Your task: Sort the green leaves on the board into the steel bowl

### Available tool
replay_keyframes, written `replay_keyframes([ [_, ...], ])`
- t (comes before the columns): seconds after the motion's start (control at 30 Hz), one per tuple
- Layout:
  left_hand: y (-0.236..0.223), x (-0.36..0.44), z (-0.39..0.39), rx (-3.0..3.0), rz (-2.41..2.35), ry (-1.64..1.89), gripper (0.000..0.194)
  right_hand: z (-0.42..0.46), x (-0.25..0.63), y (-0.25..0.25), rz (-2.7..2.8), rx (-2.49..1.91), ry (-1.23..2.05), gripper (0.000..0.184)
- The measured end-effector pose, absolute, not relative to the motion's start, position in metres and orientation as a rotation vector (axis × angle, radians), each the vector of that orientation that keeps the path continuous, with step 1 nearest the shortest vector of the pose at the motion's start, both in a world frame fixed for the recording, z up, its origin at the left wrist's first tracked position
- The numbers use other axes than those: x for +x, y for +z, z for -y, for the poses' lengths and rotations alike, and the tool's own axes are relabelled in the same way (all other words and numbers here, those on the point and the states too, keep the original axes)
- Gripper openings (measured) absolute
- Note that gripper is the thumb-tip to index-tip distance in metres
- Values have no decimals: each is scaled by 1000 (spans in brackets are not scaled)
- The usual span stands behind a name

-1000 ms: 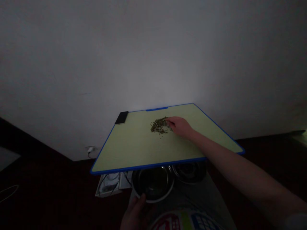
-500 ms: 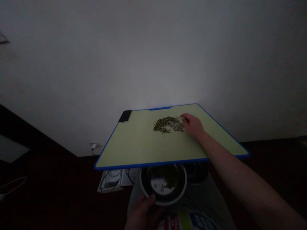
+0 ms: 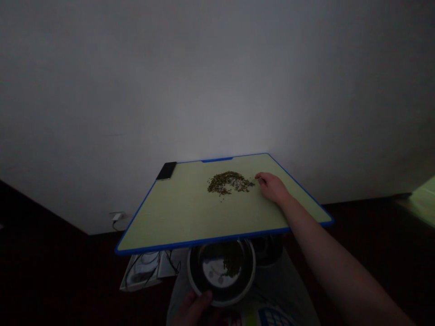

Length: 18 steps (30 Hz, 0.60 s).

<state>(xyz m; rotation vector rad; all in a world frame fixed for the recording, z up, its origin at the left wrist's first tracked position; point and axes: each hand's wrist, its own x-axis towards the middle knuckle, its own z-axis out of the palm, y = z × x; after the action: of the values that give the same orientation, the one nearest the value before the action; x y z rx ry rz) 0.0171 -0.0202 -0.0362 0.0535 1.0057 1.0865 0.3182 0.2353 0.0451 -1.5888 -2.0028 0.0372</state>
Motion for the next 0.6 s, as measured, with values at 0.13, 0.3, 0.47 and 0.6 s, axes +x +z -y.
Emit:
replay_keyframes([
  [0.13, -36, 20, 19, 27, -966, 1124, 65, -235, 318, 42, 2017, -1641, 65, 30],
  [0.3, -31, 25, 17, 5, -1009, 1131, 71, -237, 316, 38, 2023, -1653, 83, 29],
  [0.47, -30, 30, 15, 32, -1019, 1095, 76, -237, 313, 38, 2041, -1640, 85, 30],
  [0.6, -39, 31, 14, 96, -1066, 1129, 61, -235, 309, 40, 2079, -1599, 107, 30],
])
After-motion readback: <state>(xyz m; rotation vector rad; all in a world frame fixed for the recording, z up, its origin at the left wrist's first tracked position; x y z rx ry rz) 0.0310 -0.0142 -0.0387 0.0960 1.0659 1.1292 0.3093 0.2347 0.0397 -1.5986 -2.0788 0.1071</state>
